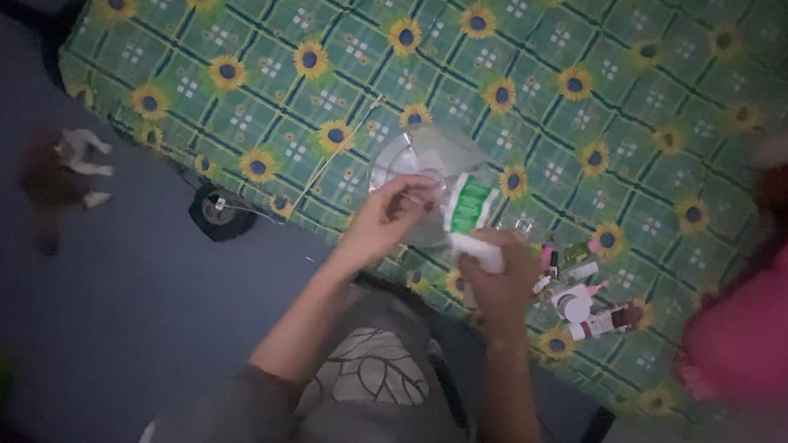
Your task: Organizing various medications from blister packs and bottles into a circular pill organizer.
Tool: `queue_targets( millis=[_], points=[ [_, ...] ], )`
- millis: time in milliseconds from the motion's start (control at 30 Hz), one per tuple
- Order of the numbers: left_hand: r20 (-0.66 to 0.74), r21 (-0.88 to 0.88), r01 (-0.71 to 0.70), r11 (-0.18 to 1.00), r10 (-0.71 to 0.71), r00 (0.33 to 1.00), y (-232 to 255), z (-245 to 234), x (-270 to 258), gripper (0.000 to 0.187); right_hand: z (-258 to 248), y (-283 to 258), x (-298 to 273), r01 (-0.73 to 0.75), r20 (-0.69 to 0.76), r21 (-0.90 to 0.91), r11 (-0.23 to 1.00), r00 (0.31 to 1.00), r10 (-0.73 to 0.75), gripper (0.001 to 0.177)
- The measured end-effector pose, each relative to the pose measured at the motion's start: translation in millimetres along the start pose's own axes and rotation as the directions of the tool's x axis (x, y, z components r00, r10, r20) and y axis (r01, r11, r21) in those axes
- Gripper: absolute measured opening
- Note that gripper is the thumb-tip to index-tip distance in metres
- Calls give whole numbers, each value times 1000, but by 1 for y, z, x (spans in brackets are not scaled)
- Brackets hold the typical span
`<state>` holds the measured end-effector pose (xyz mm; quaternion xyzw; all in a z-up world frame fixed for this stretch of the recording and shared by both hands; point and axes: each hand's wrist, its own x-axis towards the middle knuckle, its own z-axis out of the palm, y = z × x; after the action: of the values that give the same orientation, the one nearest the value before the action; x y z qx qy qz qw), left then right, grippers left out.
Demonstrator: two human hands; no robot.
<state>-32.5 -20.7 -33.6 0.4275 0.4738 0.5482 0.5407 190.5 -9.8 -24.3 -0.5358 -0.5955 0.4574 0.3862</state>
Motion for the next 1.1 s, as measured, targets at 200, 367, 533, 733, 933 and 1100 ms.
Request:
queue_targets(
  millis=[200,367,533,733,933,1100],
  points=[
    [-252,231,184,955,-124,960,16,-31,-12,23,-26,26,12,269,-98,-253,929,948,-301,36],
    [-362,426,232,874,-70,930,-13,-62,-25,15,-34,37,11,212,-152,-262,941,954,-257,31],
    [-344,517,188,835,1,939,-18,-61,-28,13,-47,50,8,123,-205,-212,970,964,-167,30],
    [-358,598,306,741,-96,929,-48,-54,-29,27,-59,60,4,-48,-266,-325,945,963,-43,29],
    [-84,641,142,755,-114,990,-82,-16,-26,23,-57,105,-15,-194,-329,-339,921,941,77,32],
    [88,233,250,940,-277,957,-108,47,-17,21,-43,111,-50,-122,-317,-199,972,947,54,40]
  ],
)
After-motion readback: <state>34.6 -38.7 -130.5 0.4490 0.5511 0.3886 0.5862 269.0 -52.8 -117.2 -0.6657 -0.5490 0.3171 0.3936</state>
